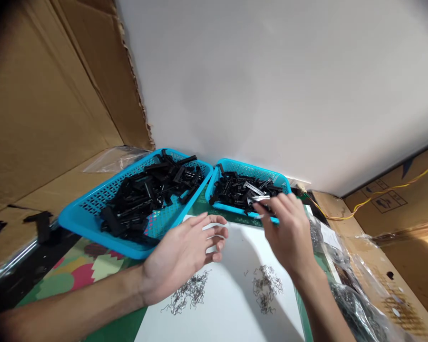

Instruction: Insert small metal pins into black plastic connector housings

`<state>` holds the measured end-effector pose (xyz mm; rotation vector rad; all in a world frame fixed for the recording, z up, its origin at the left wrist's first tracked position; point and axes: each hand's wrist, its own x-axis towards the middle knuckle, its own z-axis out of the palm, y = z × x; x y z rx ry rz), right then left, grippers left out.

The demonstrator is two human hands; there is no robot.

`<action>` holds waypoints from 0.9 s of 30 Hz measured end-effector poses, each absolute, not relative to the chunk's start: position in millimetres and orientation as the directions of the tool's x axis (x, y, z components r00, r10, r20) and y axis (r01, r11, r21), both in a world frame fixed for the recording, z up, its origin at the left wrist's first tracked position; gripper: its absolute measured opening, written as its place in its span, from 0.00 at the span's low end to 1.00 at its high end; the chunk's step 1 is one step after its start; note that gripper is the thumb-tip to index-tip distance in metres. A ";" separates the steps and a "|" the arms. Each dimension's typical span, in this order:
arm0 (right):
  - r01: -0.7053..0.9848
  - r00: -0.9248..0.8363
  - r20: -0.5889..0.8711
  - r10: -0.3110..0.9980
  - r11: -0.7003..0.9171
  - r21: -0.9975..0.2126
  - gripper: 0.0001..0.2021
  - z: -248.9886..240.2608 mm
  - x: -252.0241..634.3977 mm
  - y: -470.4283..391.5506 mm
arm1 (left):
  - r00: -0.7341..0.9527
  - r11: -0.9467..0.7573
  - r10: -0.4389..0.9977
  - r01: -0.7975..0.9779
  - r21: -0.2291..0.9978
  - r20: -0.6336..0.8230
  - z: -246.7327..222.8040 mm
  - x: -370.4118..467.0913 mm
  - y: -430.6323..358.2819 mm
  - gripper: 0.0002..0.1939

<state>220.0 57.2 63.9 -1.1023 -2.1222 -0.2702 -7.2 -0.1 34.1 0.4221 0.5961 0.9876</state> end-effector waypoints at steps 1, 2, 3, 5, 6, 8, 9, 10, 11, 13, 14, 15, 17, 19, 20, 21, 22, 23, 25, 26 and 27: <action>0.816 -0.320 0.666 0.673 0.553 -0.166 0.07 68.6 220.8 67.7 | 0.446 0.534 0.846 -0.693 0.485 -0.293 35.0 -7.6 0.9 0.16; 0.843 -0.279 0.647 0.710 0.503 -0.188 0.08 72.4 220.6 77.5 | 0.461 0.551 0.835 -0.714 0.433 -0.301 36.4 -8.1 1.4 0.17; 0.862 -0.265 0.609 0.747 0.467 -0.198 0.08 75.3 219.5 85.8 | 0.468 0.555 0.832 -0.717 0.421 -0.299 38.7 -8.7 1.5 0.17; 0.877 -0.256 0.533 0.807 0.425 -0.223 0.10 79.2 213.9 96.1 | 0.470 0.547 0.836 -0.688 0.476 -0.282 46.3 -10.1 0.8 0.15; 0.876 -0.253 0.511 0.822 0.419 -0.239 0.10 80.7 209.2 97.7 | 0.466 0.536 0.842 -0.666 0.518 -0.272 51.7 -11.1 0.4 0.14; 0.850 -0.260 0.498 0.827 0.441 -0.289 0.11 83.4 195.9 94.8 | 0.437 0.500 0.861 -0.640 0.583 -0.260 63.5 -13.5 -0.1 0.12; 0.823 -0.280 0.497 0.822 0.471 -0.316 0.11 84.8 187.2 91.8 | 0.422 0.486 0.870 -0.642 0.593 -0.257 68.8 -14.7 -0.3 0.12; 0.789 -0.319 0.486 0.814 0.512 -0.340 0.11 86.3 177.2 88.9 | 0.411 0.480 0.874 -0.645 0.595 -0.260 72.9 -15.7 -0.7 0.13; 0.747 -0.374 0.467 0.801 0.559 -0.359 0.11 87.7 166.0 87.0 | 0.410 0.486 0.871 -0.642 0.593 -0.270 75.4 -16.3 -1.4 0.14; 0.682 -0.518 0.407 0.752 0.651 -0.334 0.10 90.0 140.6 88.3 | 0.454 0.551 0.831 -0.598 0.582 -0.321 74.9 -15.4 -4.4 0.16; 0.657 -0.588 0.386 0.711 0.698 -0.284 0.10 90.9 127.0 92.0 | 0.494 0.604 0.792 -0.552 0.576 -0.358 72.3 -13.9 -6.8 0.16; 0.630 -0.652 0.362 0.666 0.742 -0.231 0.10 91.5 113.2 97.5 | 0.535 0.658 0.745 -0.493 0.568 -0.398 68.8 -11.9 -9.6 0.16; 0.578 -0.760 0.293 0.581 0.809 -0.106 0.09 91.9 86.5 111.8 | 0.578 0.719 0.675 -0.373 0.587 -0.459 60.3 -7.4 -15.5 0.14; 0.523 -0.848 0.121 0.516 0.851 0.037 0.11 91.0 63.0 126.4 | 0.582 0.727 0.654 -0.305 0.615 -0.484 52.0 -4.1 -19.8 0.11; 0.506 -0.862 0.078 0.501 0.861 0.056 0.11 90.1 53.1 132.6 | 0.583 0.729 0.650 -0.297 0.616 -0.488 48.3 -3.3 -20.9 0.10; 0.492 -0.871 0.046 0.490 0.868 0.071 0.11 88.9 44.6 137.8 | 0.589 0.741 0.639 -0.302 0.599 -0.494 45.0 -3.2 -21.0 0.10; 0.483 -0.875 0.022 0.483 0.872 0.081 0.11 87.5 37.7 141.7 | 0.597 0.758 0.627 -0.321 0.567 -0.500 42.1 -3.6 -20.3 0.11; 0.478 -0.878 0.010 0.478 0.875 0.084 0.11 86.1 32.4 144.7 | 0.600 0.770 0.623 -0.355 0.531 -0.502 39.6 -4.4 -18.8 0.11; 0.464 -0.884 -0.006 0.467 0.881 0.094 0.11 84.3 26.8 147.9 | 0.588 0.762 0.645 -0.445 0.471 -0.488 36.3 -6.4 -14.3 0.12; 0.457 -0.888 -0.005 0.460 0.884 0.096 0.11 84.4 26.6 148.5 | 0.566 0.738 0.675 -0.497 0.457 -0.473 35.3 -7.5 -11.9 0.12; 0.451 -0.891 -0.001 0.453 0.887 0.096 0.12 85.4 28.1 148.5 | 0.539 0.708 0.706 -0.543 0.452 -0.460 34.7 -8.4 -9.5 0.12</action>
